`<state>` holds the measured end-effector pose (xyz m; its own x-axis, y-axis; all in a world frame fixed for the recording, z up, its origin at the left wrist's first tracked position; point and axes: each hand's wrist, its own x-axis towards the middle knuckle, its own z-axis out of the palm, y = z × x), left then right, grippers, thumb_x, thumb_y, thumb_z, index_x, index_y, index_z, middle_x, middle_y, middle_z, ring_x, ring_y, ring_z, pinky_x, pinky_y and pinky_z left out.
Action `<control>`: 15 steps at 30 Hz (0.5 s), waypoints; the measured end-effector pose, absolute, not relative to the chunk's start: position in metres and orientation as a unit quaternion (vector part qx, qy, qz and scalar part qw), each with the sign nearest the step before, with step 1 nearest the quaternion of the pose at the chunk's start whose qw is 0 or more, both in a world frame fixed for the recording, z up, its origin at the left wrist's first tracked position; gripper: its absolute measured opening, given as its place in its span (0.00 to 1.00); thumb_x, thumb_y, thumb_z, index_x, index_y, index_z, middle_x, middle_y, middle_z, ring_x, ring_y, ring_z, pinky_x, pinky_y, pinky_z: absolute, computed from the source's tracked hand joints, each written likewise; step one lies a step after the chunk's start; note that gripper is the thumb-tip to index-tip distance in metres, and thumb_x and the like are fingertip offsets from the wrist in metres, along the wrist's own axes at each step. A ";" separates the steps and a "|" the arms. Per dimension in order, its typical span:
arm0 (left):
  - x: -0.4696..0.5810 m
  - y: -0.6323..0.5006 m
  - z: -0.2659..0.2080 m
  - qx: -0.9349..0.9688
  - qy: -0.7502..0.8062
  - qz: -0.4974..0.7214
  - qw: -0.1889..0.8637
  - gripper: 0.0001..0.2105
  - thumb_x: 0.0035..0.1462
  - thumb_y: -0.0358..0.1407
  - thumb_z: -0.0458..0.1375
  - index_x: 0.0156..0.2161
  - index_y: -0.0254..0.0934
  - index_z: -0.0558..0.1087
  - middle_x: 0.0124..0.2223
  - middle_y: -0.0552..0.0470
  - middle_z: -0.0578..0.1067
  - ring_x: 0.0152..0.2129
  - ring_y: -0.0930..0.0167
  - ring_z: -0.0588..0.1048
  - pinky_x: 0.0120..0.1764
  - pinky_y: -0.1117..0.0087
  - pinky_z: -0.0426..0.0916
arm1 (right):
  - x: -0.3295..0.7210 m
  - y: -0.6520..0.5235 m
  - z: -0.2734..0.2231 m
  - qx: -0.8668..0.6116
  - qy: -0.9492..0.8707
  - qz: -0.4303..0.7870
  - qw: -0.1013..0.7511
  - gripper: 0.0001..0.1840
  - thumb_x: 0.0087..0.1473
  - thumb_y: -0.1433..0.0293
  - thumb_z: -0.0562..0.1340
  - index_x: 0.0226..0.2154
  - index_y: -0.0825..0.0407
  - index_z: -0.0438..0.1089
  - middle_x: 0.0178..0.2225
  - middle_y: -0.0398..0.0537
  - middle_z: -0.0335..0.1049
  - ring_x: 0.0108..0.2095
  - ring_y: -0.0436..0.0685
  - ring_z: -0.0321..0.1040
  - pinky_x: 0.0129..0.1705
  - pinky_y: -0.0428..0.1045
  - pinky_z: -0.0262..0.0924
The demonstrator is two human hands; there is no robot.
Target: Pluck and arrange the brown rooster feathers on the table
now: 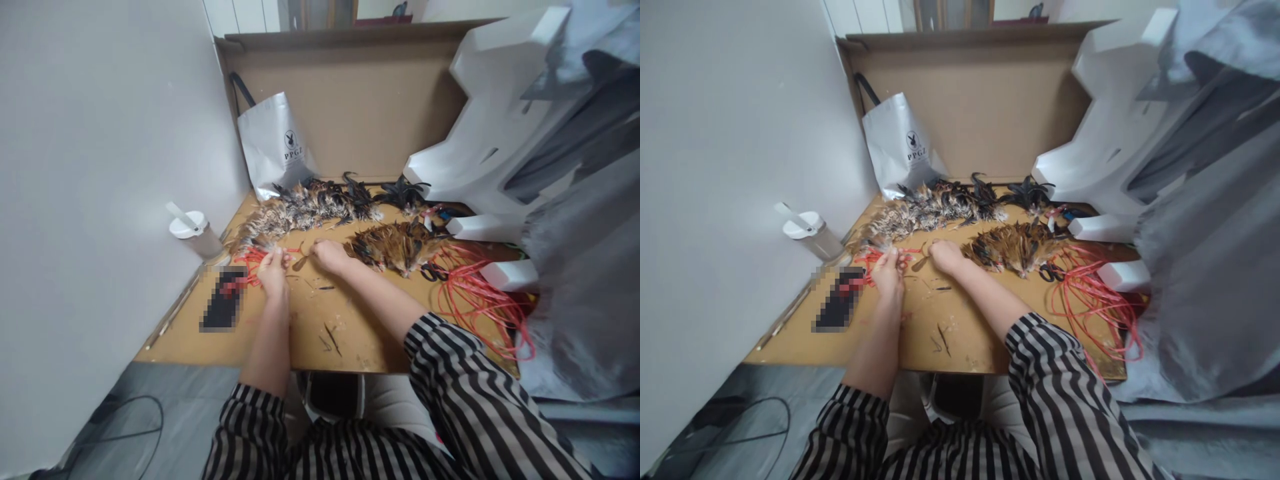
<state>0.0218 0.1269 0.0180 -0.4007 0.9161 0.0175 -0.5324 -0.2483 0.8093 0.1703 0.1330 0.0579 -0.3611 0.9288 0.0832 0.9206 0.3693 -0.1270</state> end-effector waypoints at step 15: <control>0.024 0.129 0.011 0.270 0.407 0.729 0.480 0.14 0.38 0.40 0.62 0.30 0.31 0.71 0.30 0.49 0.74 0.19 0.79 0.69 0.20 0.80 0.59 | 0.177 0.139 0.045 -0.539 -0.838 0.083 0.014 0.10 0.43 0.73 0.57 0.28 0.54 0.73 0.30 0.54 0.72 0.32 0.56 0.67 0.32 0.46 0.55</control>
